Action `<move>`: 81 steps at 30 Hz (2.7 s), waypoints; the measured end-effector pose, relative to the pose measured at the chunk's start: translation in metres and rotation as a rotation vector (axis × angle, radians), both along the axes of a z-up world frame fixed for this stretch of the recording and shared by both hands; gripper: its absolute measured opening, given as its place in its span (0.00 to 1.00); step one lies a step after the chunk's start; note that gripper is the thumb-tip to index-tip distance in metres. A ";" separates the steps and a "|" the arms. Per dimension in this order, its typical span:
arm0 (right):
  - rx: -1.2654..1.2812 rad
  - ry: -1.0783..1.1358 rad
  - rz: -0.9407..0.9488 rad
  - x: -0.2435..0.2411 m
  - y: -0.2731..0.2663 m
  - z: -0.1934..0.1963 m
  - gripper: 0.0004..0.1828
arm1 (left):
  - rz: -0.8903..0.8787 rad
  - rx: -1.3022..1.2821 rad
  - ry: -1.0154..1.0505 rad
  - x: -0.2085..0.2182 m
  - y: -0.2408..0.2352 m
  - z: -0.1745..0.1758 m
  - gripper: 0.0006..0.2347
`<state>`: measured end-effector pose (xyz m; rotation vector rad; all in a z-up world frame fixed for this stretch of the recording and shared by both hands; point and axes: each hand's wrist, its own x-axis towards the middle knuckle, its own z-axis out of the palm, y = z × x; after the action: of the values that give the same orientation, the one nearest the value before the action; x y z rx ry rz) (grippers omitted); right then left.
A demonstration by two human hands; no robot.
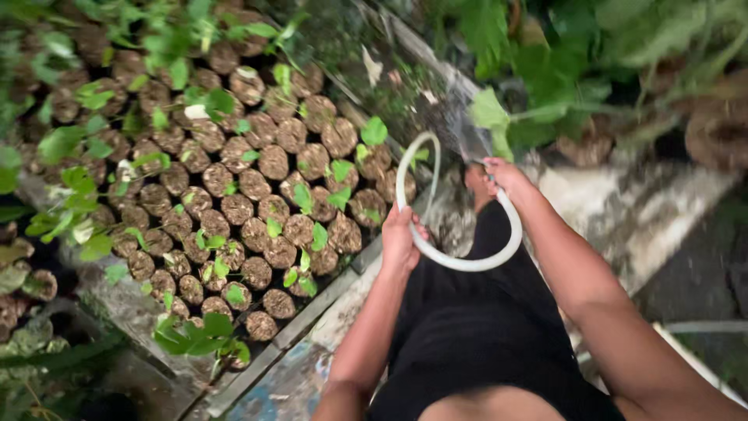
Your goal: The person waters rows of potted seedlings and larger leafy plants using a clear hose. They move along the plant beds, directing a steady stream of water onto the soil and foliage.
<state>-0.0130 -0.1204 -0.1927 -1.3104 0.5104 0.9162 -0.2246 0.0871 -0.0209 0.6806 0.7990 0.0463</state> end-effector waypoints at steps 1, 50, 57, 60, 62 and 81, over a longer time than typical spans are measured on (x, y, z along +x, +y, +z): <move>-0.022 0.016 -0.011 -0.010 -0.006 -0.010 0.17 | -0.010 0.009 -0.015 -0.003 -0.003 -0.001 0.05; 0.097 0.440 -0.396 -0.152 -0.084 -0.069 0.14 | -0.369 0.142 -0.001 -0.028 -0.030 -0.002 0.15; 0.129 0.420 -0.346 -0.168 -0.084 -0.063 0.13 | -0.397 0.143 0.081 -0.030 -0.029 -0.001 0.15; 0.106 0.438 -0.341 -0.173 -0.081 -0.065 0.14 | -0.394 0.119 0.082 -0.029 -0.030 -0.001 0.15; 0.079 0.464 -0.360 -0.174 -0.080 -0.068 0.14 | -0.408 0.127 0.076 -0.028 -0.029 0.000 0.15; 0.128 0.234 -0.695 -0.163 -0.133 -0.104 0.18 | -0.491 0.181 0.173 -0.022 -0.045 -0.024 0.17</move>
<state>-0.1761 -0.2535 -0.2963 -0.8161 0.9954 0.5034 -0.2466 0.0421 -0.0444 1.0480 0.7793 -0.3935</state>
